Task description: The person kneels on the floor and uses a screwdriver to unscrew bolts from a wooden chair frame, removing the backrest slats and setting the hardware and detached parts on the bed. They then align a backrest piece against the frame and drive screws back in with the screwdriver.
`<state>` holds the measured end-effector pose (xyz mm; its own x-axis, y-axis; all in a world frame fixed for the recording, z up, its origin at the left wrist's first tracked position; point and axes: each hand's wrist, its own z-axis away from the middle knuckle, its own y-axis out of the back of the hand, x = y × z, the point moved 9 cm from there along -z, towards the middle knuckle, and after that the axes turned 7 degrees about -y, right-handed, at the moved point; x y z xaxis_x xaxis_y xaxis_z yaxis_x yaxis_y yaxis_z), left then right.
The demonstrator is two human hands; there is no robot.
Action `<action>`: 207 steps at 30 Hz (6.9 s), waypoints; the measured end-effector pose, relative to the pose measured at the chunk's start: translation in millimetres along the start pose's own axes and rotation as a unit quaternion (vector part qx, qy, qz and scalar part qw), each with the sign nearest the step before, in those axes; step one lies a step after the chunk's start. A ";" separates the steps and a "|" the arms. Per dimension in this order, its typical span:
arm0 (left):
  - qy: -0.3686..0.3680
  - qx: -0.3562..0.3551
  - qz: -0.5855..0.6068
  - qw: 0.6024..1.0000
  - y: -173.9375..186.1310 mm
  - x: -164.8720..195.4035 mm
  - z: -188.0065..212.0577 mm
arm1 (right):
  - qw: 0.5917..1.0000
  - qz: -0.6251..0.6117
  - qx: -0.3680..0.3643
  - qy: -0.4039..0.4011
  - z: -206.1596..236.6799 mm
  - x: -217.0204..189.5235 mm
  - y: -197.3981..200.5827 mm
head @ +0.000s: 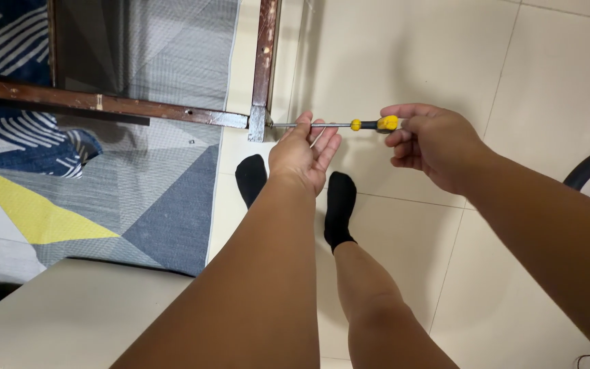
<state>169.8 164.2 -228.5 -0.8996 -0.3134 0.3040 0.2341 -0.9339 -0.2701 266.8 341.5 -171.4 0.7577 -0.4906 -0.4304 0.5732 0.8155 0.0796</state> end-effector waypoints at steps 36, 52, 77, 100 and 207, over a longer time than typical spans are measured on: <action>0.008 0.005 -0.057 0.998 8.1 15.2 6.3 | 0.982 0.174 0.014 -0.065 6.1 -9.3 -8.7; 0.008 0.021 -0.017 1.000 8.2 19.1 11.3 | 0.991 -0.002 0.059 -0.117 1.4 6.0 4.4; -0.001 0.019 -0.029 0.999 15.6 17.8 1.8 | 0.989 0.141 0.010 -0.041 7.5 -7.6 2.3; 0.001 -0.003 -0.090 0.996 10.9 19.0 1.4 | 0.987 0.094 0.082 -0.105 5.0 -1.5 -1.9; -0.009 -0.027 -0.060 0.998 9.6 12.3 -4.4 | 0.990 0.075 -0.099 -0.067 -19.9 15.9 4.3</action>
<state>159.3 152.2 -231.3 -0.9129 -0.2036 0.3538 0.1043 -0.9543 -0.2801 275.0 343.3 -195.8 0.8724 -0.3843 -0.3021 0.3880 0.9203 -0.0503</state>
